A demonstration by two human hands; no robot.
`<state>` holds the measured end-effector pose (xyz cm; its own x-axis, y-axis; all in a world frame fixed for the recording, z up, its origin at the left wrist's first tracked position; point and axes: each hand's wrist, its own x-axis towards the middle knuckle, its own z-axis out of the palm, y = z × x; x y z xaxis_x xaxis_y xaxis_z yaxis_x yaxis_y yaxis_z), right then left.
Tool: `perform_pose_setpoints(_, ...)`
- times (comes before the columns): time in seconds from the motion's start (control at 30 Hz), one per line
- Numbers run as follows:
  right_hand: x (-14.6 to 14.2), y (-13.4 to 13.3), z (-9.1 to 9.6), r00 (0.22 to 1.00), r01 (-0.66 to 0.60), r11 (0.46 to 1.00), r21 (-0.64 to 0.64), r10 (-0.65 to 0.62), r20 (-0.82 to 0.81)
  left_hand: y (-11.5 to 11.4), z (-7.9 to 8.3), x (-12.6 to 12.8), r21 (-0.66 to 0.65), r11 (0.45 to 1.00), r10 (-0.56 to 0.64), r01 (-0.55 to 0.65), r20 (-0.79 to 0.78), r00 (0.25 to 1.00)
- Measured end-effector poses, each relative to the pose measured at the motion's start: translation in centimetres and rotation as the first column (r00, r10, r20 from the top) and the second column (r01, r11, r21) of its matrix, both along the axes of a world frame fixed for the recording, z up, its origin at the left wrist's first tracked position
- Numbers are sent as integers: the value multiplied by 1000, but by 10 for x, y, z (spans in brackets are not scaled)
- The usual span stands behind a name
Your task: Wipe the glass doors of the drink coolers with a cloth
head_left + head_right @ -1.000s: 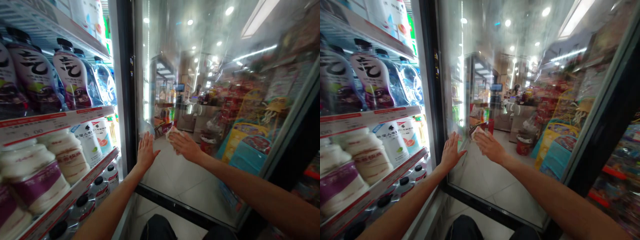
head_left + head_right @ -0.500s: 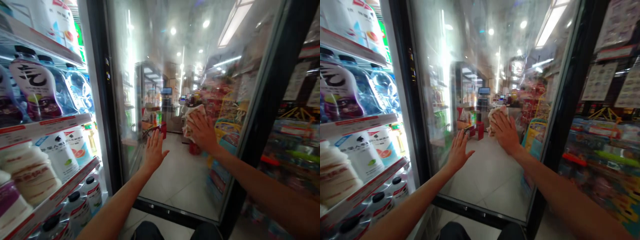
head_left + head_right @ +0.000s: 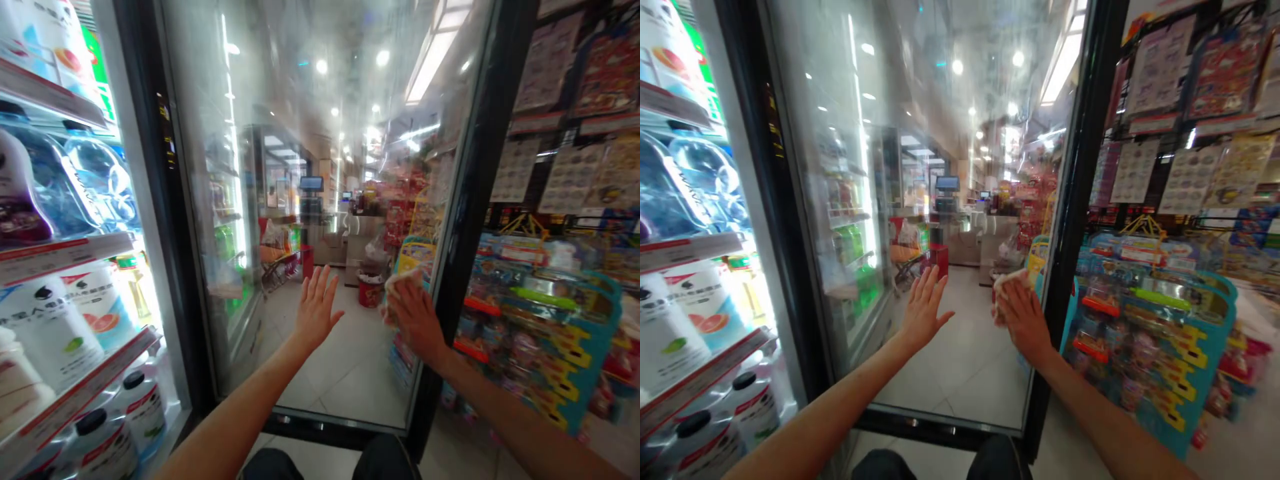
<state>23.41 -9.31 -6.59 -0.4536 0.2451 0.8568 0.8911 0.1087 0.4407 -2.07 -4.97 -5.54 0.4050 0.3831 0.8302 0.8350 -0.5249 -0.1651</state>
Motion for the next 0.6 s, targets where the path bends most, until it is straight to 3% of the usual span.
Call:
perform_pose_setpoints(0.07,5,-5,-22,997,-19,998,-59,24,72,0,-3,5,4,1000,-26,26,-28,999)
perform_pose_setpoints(0.1,6,-5,-23,998,-14,998,-64,18,66,0,-4,7,7,999,-35,35,-34,999)
perform_pose_setpoints(0.23,4,3,10,983,47,996,78,-33,-179,2,-6,15,10,999,-38,38,-8,999)
perform_pose_setpoints(0.3,-1,6,18,976,48,992,120,-21,-215,2,-8,16,6,999,-33,33,-1,999)
perform_pose_setpoints(0.43,-12,8,8,988,-88,996,-8,88,129,2,-12,6,8,1000,-12,12,-11,1000)
perform_pose_setpoints(0.5,-18,12,20,978,-115,993,-25,118,175,4,-11,-2,9,1000,16,-16,10,1000)
perform_pose_setpoints(0.6,-35,26,57,997,-76,994,78,77,-19,8,-6,-15,10,998,68,-68,71,995)
